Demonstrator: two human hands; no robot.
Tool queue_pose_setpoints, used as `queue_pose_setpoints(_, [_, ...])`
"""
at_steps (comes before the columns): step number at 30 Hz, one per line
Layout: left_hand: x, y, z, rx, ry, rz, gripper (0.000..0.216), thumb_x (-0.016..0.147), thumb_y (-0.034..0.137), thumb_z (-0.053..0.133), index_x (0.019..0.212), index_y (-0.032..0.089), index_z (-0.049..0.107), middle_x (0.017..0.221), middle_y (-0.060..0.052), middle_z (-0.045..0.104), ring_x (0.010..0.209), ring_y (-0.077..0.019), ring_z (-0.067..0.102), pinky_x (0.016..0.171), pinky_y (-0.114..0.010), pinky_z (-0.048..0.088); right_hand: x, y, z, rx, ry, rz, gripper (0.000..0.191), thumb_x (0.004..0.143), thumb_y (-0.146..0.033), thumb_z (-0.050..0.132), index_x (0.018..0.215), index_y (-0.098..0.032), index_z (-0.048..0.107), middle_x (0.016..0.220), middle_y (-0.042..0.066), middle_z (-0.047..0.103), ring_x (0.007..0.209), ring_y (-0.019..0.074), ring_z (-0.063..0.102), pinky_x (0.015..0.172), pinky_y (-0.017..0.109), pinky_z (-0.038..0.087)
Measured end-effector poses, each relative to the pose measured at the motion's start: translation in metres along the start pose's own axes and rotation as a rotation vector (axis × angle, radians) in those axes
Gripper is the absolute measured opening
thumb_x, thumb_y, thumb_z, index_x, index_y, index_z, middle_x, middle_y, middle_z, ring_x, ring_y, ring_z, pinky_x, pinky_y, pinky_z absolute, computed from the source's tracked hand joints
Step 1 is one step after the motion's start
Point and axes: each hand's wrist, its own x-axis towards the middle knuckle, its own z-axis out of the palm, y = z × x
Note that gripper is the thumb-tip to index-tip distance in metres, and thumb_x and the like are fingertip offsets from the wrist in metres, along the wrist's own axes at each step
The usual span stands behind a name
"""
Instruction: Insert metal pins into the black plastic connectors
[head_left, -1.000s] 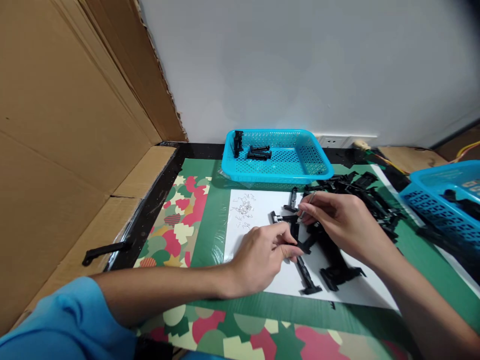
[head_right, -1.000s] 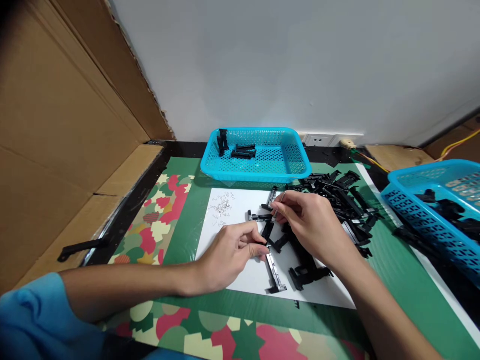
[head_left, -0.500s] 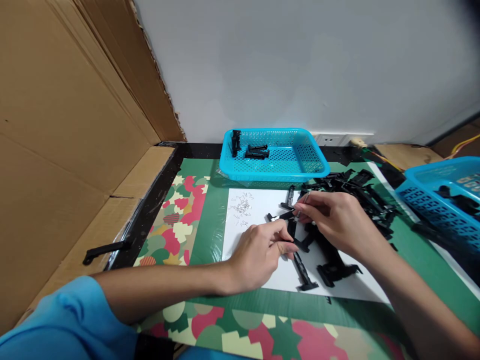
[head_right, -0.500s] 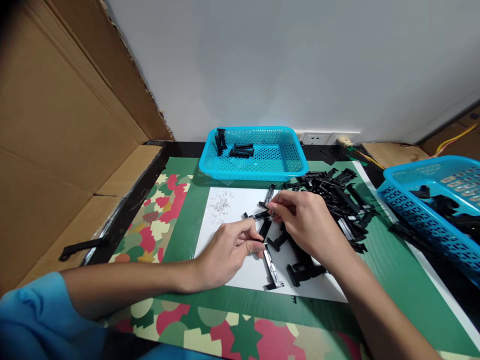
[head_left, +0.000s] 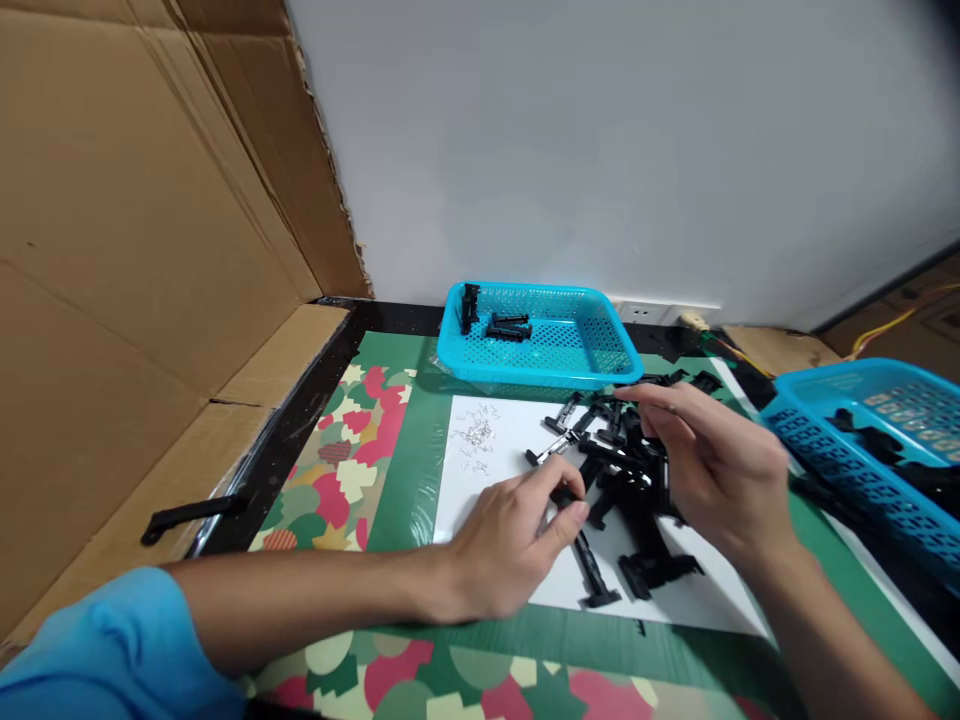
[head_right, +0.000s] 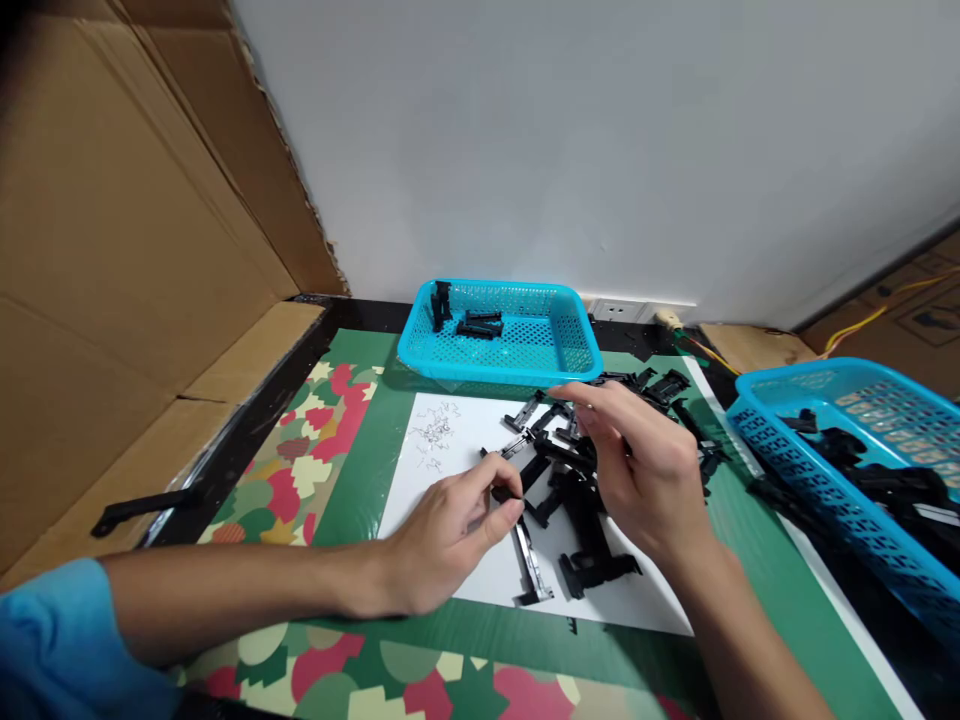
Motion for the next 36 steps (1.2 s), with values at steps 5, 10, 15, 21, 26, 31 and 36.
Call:
queue_pose_setpoints(5, [0.001, 0.0, 0.001, 0.154, -0.036, 0.033, 0.021, 0.11, 0.035, 0.052, 0.124, 0.027, 0.065, 0.121, -0.006, 0.07, 0.098, -0.0242, 0.069, 0.09, -0.04, 0.055, 0.003, 0.009, -0.001, -0.069, -0.048, -0.007, 0.031, 0.113, -0.024, 0.05, 0.134, -0.027, 0.073, 0.099, 0.006, 0.07, 0.075, 0.0187, 0.061, 0.07, 0.032, 0.047])
queue_pose_setpoints(10, [0.0, 0.001, 0.003, 0.303, -0.13, 0.076, 0.028, 0.11, 0.037, 0.049, 0.131, 0.028, 0.065, 0.131, -0.009, 0.066, 0.1, -0.0271, 0.072, 0.095, -0.047, 0.06, 0.052, 0.018, 0.008, -0.137, -0.214, 0.071, 0.031, 0.112, -0.036, 0.054, 0.124, -0.022, 0.079, 0.107, 0.009, 0.077, 0.08, 0.02, 0.065, 0.073, 0.034, 0.047])
queue_pose_setpoints(15, [-0.003, 0.002, 0.004, 0.359, -0.116, 0.059, 0.039, 0.108, 0.038, 0.051, 0.147, 0.035, 0.057, 0.147, -0.011, 0.054, 0.104, -0.0292, 0.071, 0.096, -0.053, 0.061, 0.133, 0.051, 0.047, -0.239, -0.5, 0.111, 0.028, 0.104, -0.032, 0.061, 0.115, -0.019, 0.083, 0.09, 0.006, 0.078, 0.077, 0.0196, 0.067, 0.072, 0.033, 0.048])
queue_pose_setpoints(21, [-0.006, 0.003, 0.002, 0.332, -0.082, 0.049, 0.037, 0.104, 0.033, 0.052, 0.141, 0.032, 0.058, 0.146, -0.009, 0.053, 0.098, -0.0278, 0.07, 0.093, -0.051, 0.062, 0.17, 0.087, 0.113, -0.361, -0.653, 0.152, 0.032, 0.106, -0.038, 0.071, 0.132, -0.019, 0.071, 0.132, 0.01, 0.072, 0.11, 0.025, 0.073, 0.094, 0.045, 0.063])
queue_pose_setpoints(26, [-0.005, -0.002, 0.004, 0.305, -0.043, 0.053, 0.035, 0.101, 0.03, 0.054, 0.135, 0.032, 0.059, 0.139, -0.007, 0.056, 0.098, -0.0279, 0.07, 0.092, -0.051, 0.061, 0.168, 0.092, 0.137, -0.435, -0.683, 0.193, 0.037, 0.106, -0.038, 0.071, 0.138, -0.02, 0.068, 0.141, 0.012, 0.068, 0.118, 0.0273, 0.071, 0.098, 0.047, 0.062])
queue_pose_setpoints(31, [-0.004, -0.003, 0.004, 0.164, 0.007, 0.03, 0.029, 0.101, 0.029, 0.053, 0.129, 0.031, 0.062, 0.134, -0.006, 0.059, 0.101, -0.0255, 0.067, 0.096, -0.046, 0.057, 0.165, 0.083, 0.12, -0.415, -0.604, 0.166, 0.034, 0.106, -0.038, 0.072, 0.134, -0.019, 0.07, 0.135, 0.012, 0.071, 0.112, 0.0256, 0.073, 0.095, 0.046, 0.063])
queue_pose_setpoints(36, [0.001, -0.008, 0.006, -0.168, 0.154, 0.011, 0.02, 0.106, 0.03, 0.047, 0.116, 0.025, 0.064, 0.116, -0.005, 0.064, 0.101, -0.0216, 0.062, 0.093, -0.037, 0.049, 0.147, 0.046, 0.07, -0.319, -0.366, 0.088, 0.023, 0.101, -0.035, 0.068, 0.104, -0.017, 0.082, 0.098, 0.012, 0.081, 0.081, 0.0222, 0.069, 0.076, 0.036, 0.053])
